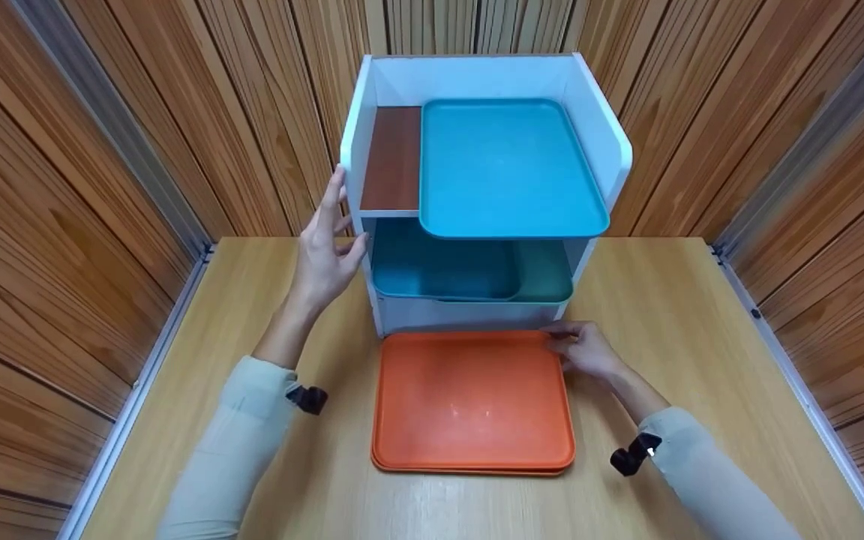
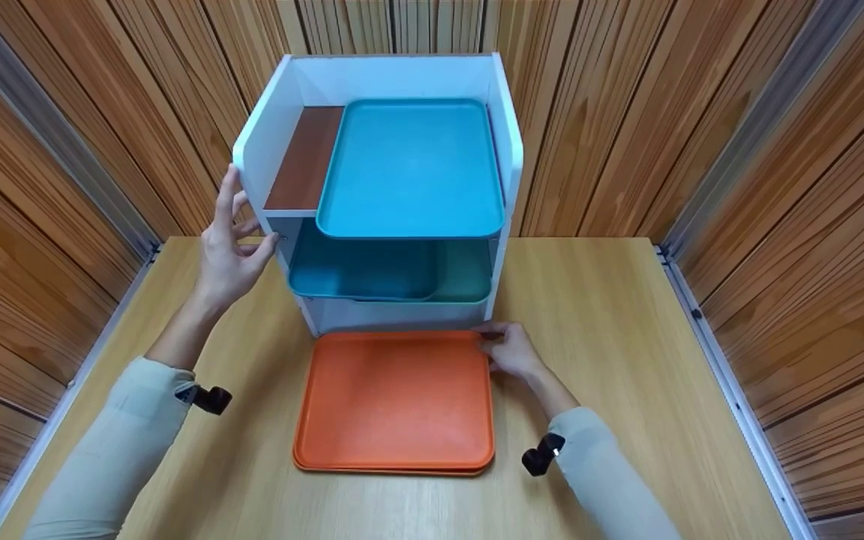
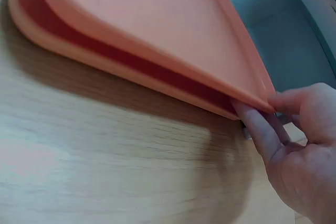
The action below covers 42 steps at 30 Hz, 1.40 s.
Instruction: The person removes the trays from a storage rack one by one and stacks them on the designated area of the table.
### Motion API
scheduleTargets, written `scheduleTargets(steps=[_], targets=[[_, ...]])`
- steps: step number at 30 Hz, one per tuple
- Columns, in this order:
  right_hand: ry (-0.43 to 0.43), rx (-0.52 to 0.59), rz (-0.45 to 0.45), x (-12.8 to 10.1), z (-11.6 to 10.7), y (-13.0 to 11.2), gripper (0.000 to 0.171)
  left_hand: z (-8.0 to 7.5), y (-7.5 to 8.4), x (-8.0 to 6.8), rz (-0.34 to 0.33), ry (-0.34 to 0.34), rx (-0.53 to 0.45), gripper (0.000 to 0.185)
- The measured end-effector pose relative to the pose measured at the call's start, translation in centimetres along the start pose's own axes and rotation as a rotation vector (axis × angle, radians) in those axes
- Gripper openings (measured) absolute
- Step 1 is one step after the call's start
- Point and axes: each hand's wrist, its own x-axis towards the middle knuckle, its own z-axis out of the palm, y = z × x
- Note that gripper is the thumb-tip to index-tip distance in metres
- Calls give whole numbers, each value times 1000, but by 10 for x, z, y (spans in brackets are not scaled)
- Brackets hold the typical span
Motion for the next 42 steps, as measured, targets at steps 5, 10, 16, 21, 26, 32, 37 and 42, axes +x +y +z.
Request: scheduleTargets(steps=[5,10,16,21,26,32,37,42], targets=[[39,-20,34,-1,3,0,41,1,-1,0,-4,-3,2,82],[59,-40,46,1,4,0,40,0,-1,1,-4,-4,-13,81],[74,-42,38,2,5,3,39,1,-1,0,-7,-1,-15,82],[61,-67,4,0,5,3,39,2,-2,-1,-6,0,-14,82],[55,-102,-35,0,7,3,36,1,0,0,-8,1,-4,80],[34,-167,-78,0,8,5,34,-1,2,0,-19,-4,-4,81],[-16,-163,-77,-1,6,7,36,0,2,0,-19,5,-6,81],[-59,-172,-75,-1,1,13,39,0,2,0,-19,5,-4,82]])
